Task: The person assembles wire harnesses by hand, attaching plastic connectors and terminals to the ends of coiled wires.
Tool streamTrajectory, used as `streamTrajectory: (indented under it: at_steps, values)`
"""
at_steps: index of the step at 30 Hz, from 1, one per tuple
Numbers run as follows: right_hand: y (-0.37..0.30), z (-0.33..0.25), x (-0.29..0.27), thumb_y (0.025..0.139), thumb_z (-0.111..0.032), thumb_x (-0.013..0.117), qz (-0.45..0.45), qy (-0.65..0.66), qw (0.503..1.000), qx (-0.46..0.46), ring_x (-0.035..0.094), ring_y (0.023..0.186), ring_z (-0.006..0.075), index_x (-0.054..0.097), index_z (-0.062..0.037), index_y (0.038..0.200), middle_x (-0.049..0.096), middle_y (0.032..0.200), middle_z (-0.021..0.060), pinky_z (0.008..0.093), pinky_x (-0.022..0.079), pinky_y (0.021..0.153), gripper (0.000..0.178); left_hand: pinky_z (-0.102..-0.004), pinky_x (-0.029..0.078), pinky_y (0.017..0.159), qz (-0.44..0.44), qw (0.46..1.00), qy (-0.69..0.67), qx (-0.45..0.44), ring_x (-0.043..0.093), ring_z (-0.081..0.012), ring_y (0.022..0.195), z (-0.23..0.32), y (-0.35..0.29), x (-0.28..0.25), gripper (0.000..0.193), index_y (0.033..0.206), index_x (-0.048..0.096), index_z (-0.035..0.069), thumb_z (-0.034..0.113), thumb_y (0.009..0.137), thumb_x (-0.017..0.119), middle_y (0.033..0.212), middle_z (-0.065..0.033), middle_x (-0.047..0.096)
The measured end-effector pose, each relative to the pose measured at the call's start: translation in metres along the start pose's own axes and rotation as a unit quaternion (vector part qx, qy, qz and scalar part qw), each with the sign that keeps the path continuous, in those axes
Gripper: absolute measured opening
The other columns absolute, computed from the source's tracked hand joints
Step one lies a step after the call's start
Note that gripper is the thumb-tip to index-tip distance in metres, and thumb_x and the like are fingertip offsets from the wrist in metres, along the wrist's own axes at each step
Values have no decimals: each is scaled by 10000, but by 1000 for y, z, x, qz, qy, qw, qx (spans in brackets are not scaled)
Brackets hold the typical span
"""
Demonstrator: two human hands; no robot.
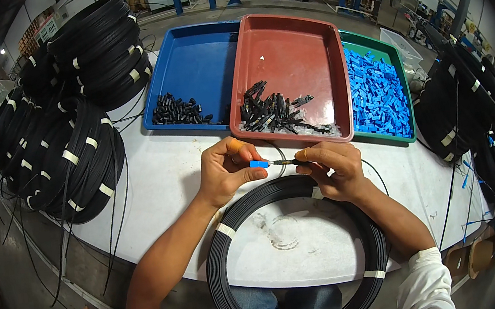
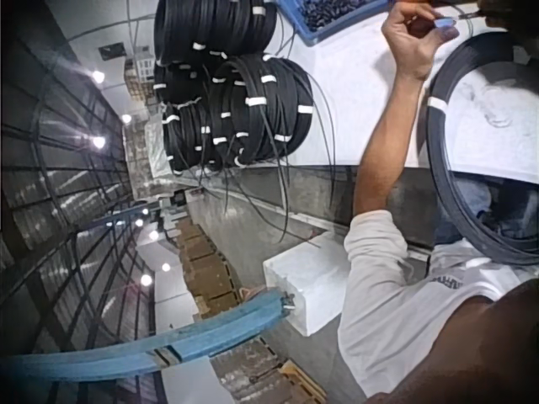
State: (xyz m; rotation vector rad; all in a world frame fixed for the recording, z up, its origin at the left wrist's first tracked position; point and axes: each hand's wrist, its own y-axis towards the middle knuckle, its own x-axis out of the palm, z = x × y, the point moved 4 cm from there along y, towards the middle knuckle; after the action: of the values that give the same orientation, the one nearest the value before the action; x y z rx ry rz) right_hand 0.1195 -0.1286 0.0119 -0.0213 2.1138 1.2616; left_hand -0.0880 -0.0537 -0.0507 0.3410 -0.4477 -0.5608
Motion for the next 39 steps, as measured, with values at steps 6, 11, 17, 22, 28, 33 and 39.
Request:
streamTrajectory:
  at_steps: [6,11,17,22,28,33,39]
  values:
    - [2,-4,-2,704,83,757,-28,4,1000,3,673,628,242,695,-11,974,675,759,106,345,500,525,293,-288,590,797,5,1000,18,21,699,-146,862,1,0,2,344,885,585,64,-16,716,874,931,-80,669]
    - [1,-3,0,701,80,758,-26,8,1000,-6,663,611,243,692,-5,967,668,743,103,344,493,513,287,-288,600,759,-3,1000,24,-1,692,-157,867,-3,-2,2,391,879,561,66,32,688,900,913,-71,642]
    - [1,-2,0,701,52,786,-23,-7,999,-35,665,600,230,707,-11,955,677,741,105,330,489,503,274,-274,570,790,5,996,90,27,688,-132,849,8,-1,14,419,978,576,51,10,705,892,912,-69,653]
    - [1,-2,0,705,31,813,-32,-23,999,-21,672,595,218,723,-27,945,690,749,103,317,490,497,263,-248,554,738,9,975,211,71,694,-114,794,20,-1,19,480,1102,596,54,43,719,884,856,-62,696]
    - [0,-1,1,701,33,816,-24,-20,999,-18,662,579,212,728,-33,944,685,733,93,317,483,488,267,-264,546,773,19,968,241,64,685,-119,806,21,-3,20,510,1121,590,37,42,709,890,862,-58,688]
    - [-1,1,1,718,47,807,-36,3,999,17,642,567,185,728,-16,950,678,725,95,301,468,493,252,-261,546,767,25,966,250,54,685,-120,803,19,-2,19,505,1116,590,33,34,707,886,857,-63,694]
    - [0,0,3,717,47,784,-46,20,998,41,647,591,231,715,-21,948,657,710,95,342,476,513,250,-262,552,763,3,970,232,73,703,-135,814,19,-4,19,499,1100,595,25,10,695,887,862,-70,695]
